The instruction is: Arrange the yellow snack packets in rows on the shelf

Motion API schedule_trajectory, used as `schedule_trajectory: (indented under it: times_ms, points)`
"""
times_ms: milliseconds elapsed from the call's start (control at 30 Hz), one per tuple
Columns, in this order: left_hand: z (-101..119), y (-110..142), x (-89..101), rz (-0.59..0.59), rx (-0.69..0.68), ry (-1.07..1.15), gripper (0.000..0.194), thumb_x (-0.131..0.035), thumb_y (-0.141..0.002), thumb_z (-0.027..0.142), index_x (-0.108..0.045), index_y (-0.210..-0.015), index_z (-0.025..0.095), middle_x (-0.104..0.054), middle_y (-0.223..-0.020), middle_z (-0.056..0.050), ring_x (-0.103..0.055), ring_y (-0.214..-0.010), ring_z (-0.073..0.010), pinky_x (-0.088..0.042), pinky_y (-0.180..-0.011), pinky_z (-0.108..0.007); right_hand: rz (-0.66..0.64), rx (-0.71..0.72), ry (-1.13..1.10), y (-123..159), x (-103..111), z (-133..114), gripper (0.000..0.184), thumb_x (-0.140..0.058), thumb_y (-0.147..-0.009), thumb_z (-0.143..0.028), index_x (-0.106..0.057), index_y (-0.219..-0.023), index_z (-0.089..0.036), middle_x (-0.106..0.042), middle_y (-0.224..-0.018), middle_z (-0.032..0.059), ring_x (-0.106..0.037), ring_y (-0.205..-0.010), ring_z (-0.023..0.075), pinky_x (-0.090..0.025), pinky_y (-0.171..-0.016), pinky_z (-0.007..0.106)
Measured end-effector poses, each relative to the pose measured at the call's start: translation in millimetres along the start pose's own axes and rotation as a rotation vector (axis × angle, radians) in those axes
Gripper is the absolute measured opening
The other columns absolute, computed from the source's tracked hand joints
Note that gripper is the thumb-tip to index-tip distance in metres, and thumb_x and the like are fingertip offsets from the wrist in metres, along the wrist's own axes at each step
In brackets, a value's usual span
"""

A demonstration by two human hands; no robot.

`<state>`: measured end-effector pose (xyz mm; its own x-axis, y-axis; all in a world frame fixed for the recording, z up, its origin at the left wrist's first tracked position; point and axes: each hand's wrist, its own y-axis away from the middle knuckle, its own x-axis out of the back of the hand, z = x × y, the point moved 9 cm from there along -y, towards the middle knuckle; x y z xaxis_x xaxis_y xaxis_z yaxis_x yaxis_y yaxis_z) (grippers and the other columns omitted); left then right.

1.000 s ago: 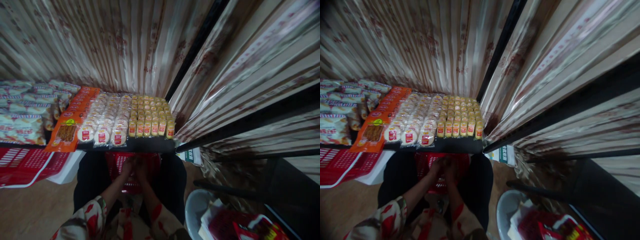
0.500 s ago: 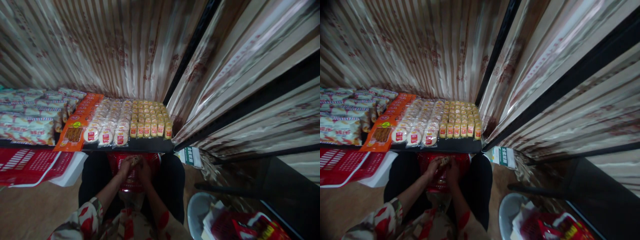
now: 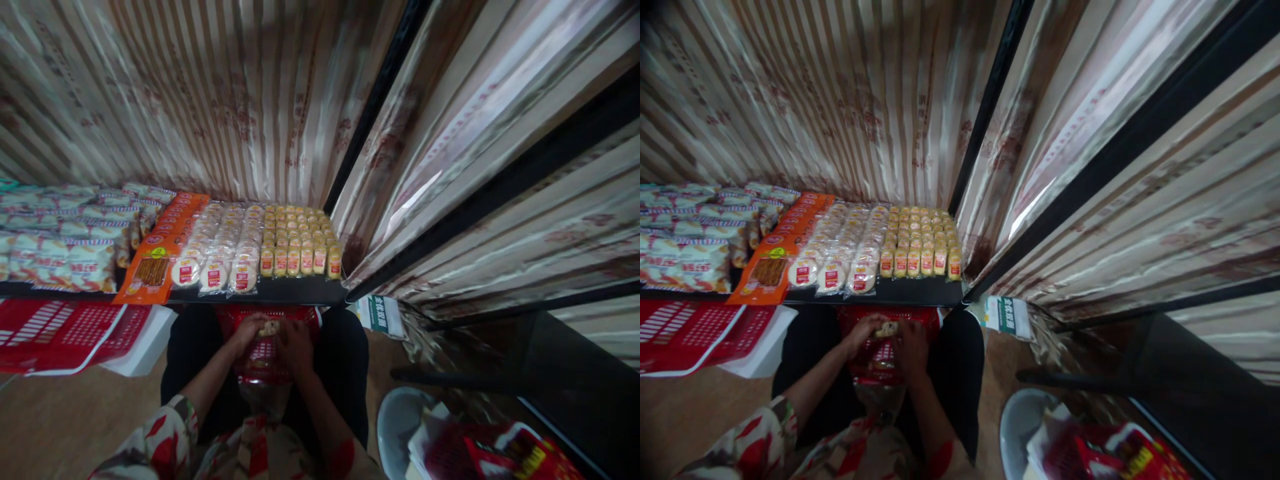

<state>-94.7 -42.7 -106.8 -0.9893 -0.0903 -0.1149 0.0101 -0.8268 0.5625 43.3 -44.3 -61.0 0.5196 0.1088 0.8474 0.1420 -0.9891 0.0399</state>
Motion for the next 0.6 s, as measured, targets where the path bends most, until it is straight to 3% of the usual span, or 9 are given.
schedule_trajectory:
  times_ms: [133, 267, 467, 600]
  points:
    - [7.7, 0.1, -1.1, -0.051, -0.006, -0.011, 0.017, -0.056, -0.055, 0.015, -0.065, -0.069, 0.016, -0.062, -0.060, 0.002, -0.055, -0.062, -0.0139, -0.042, -0.064, -0.025, 0.032, 0.114, -0.158, -0.9, -2.7, -1.0, 0.050, -0.056, -0.073, -0.015, -0.056, -0.123, -0.017, -0.055, -0.125, 0.0126, -0.049, -0.118, 0.0235, -0.040, -0.101, 0.037]
    - [18.6, 4.4, -6.1, -0.104, -0.024, 0.010, 0.021, -0.054, -0.054, 0.013, -0.066, -0.071, 0.015, -0.064, -0.063, 0.001, -0.056, -0.061, -0.0132, -0.041, -0.063, -0.025, -0.001, 0.179, -0.307, -0.6, -1.6, -2.2, 0.045, -0.054, -0.075, -0.014, -0.057, -0.120, -0.019, -0.061, -0.117, 0.0088, -0.056, -0.110, 0.0192, -0.044, -0.098, 0.034]
    - [28.0, 16.0, -9.8, -0.102, -0.016, 0.141, 0.037, -0.059, -0.055, 0.016, -0.064, -0.092, 0.015, -0.067, -0.069, 0.000, -0.059, -0.062, -0.0133, -0.041, -0.061, -0.024, 0.031, 0.196, -0.347, 3.0, 13.9, -4.5, 0.039, -0.057, -0.077, -0.021, -0.058, -0.117, -0.020, -0.063, -0.111, 0.0081, -0.060, -0.103, 0.0189, -0.048, -0.092, 0.033]
    - [30.3, 20.3, -11.0, -0.118, -0.023, 0.188, 0.039, -0.060, -0.056, 0.018, -0.063, -0.094, 0.015, -0.065, -0.068, -0.001, -0.058, -0.060, -0.0125, -0.040, -0.057, -0.023, 0.065, 0.204, -0.367, 4.6, 18.6, -4.9, 0.037, -0.057, -0.079, -0.025, -0.060, -0.115, -0.020, -0.064, -0.108, 0.0079, -0.061, -0.101, 0.0189, -0.048, -0.092, 0.032]
